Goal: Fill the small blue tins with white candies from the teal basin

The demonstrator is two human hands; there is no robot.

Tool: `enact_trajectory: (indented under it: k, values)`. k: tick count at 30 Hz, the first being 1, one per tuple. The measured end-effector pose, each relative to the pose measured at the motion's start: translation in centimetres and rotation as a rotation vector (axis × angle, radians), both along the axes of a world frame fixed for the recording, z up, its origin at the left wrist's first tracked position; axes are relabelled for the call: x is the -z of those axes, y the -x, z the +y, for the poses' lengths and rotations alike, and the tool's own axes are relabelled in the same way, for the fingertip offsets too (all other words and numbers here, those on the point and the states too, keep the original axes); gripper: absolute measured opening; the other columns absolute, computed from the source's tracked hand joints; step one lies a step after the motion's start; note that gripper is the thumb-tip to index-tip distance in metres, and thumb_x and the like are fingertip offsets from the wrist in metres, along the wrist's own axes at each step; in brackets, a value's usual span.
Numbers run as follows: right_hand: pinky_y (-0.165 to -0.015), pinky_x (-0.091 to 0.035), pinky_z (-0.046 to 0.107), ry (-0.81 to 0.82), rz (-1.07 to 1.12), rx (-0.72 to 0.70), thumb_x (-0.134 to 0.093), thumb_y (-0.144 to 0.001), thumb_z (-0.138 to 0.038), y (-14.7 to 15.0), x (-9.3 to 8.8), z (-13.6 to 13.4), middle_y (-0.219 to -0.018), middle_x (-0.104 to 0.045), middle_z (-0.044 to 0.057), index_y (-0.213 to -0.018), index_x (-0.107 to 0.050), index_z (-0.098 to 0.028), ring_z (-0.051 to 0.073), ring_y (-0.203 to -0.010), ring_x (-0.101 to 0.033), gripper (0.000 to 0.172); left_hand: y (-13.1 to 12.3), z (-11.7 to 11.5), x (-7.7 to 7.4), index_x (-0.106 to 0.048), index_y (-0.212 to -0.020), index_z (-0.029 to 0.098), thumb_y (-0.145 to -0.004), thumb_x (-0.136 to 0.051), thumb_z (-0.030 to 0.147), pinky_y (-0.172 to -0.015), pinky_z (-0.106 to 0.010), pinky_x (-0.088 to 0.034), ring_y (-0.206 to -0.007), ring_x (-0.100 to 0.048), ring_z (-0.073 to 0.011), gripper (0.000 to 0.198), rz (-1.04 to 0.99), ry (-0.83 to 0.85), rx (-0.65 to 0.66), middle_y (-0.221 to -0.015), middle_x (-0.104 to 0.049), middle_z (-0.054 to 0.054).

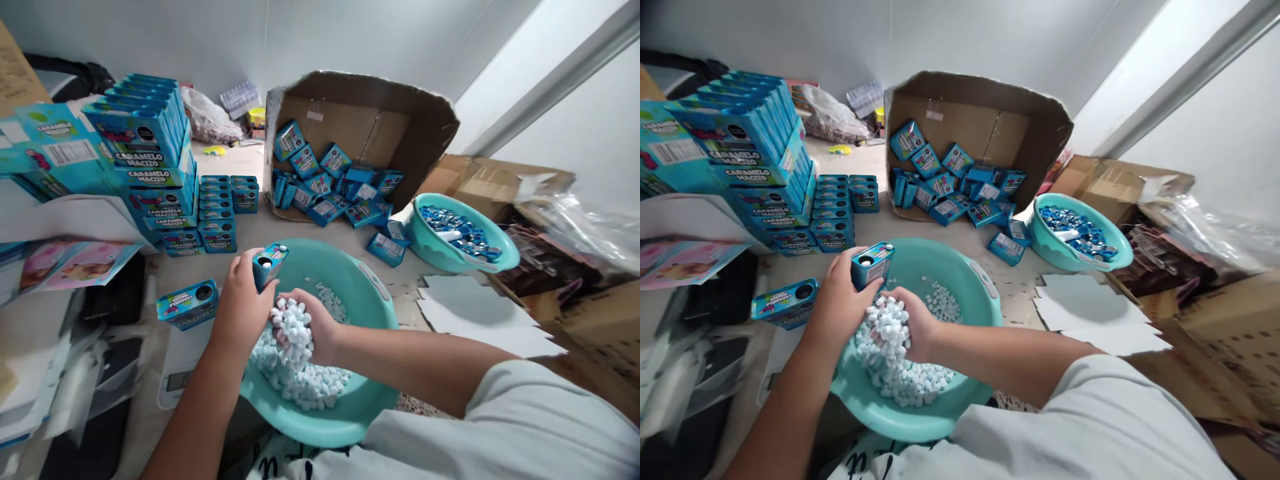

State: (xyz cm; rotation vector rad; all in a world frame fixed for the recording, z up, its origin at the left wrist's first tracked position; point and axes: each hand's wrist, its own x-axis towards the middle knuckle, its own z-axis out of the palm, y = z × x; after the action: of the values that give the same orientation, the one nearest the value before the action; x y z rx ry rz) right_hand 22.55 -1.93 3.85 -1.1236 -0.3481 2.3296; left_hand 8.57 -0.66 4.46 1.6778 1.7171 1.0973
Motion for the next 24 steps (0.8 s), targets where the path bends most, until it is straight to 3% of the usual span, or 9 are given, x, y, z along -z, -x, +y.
enact_trajectory:
  k: [3,7,12,16,24]
  values:
    - [-0.041,-0.04,0.018,0.031,0.116,0.18,-0.05,-0.086,-0.03,-0.8,-1.7,1.2,-0.056,-0.056,-0.002,-0.069,-0.049,-0.02,0.01,-0.041,-0.048,0.019,0.0,-0.2,-0.3,-0.057,-0.126,0.025,-0.082,-0.065,0.011,-0.094,-0.042,-0.055,-0.116,-0.065,-0.0306,0.047,0.028,0.052,0.055,-0.128,-0.063,-0.011]
    - [-0.044,-0.044,0.016,0.023,0.267,0.382,-0.055,-0.087,-0.027,-2.0,-3.2,2.8,-0.061,-0.057,-0.002,-0.071,-0.049,-0.02,0.009,-0.046,-0.051,0.018,-0.1,-0.4,-0.5,-0.061,-0.125,0.026,-0.079,-0.064,0.006,-0.09,-0.043,-0.055,-0.113,-0.066,-0.0329,0.051,0.136,0.118,0.135,-0.126,-0.065,-0.01]
    - [-0.049,-0.05,0.018,-0.093,0.355,0.548,-0.053,-0.091,-0.028,-3.0,-4.2,3.5,-0.063,-0.057,-0.001,-0.068,-0.05,-0.02,0.01,-0.053,-0.056,0.024,0.0,-0.6,-0.3,-0.065,-0.119,0.026,-0.079,-0.059,0.004,-0.097,-0.043,-0.053,-0.112,-0.066,-0.0296,0.046,0.131,0.148,0.51,-0.118,-0.068,-0.007]
    - [-0.057,-0.054,0.019,-0.285,0.358,0.582,-0.051,-0.092,-0.026,-3.3,-4.6,3.2,-0.068,-0.06,-0.001,-0.067,-0.052,-0.02,0.01,-0.06,-0.059,0.026,0.0,-1.0,-0.1,-0.065,-0.124,0.026,-0.08,-0.061,0.011,-0.1,-0.041,-0.051,-0.116,-0.064,-0.0288,0.046,0.062,0.172,0.75,-0.122,-0.069,-0.007]
    - [-0.064,-0.054,0.024,-0.518,0.296,0.485,-0.056,-0.09,-0.033,-3.1,-4.5,2.6,-0.071,-0.058,-0.002,-0.067,-0.055,-0.022,0.012,-0.067,-0.058,0.026,-0.2,-0.9,0.3,-0.063,-0.126,0.027,-0.081,-0.062,0.016,-0.09,-0.04,-0.054,-0.112,-0.066,-0.0298,0.046,0.043,0.112,0.751,-0.118,-0.07,-0.006]
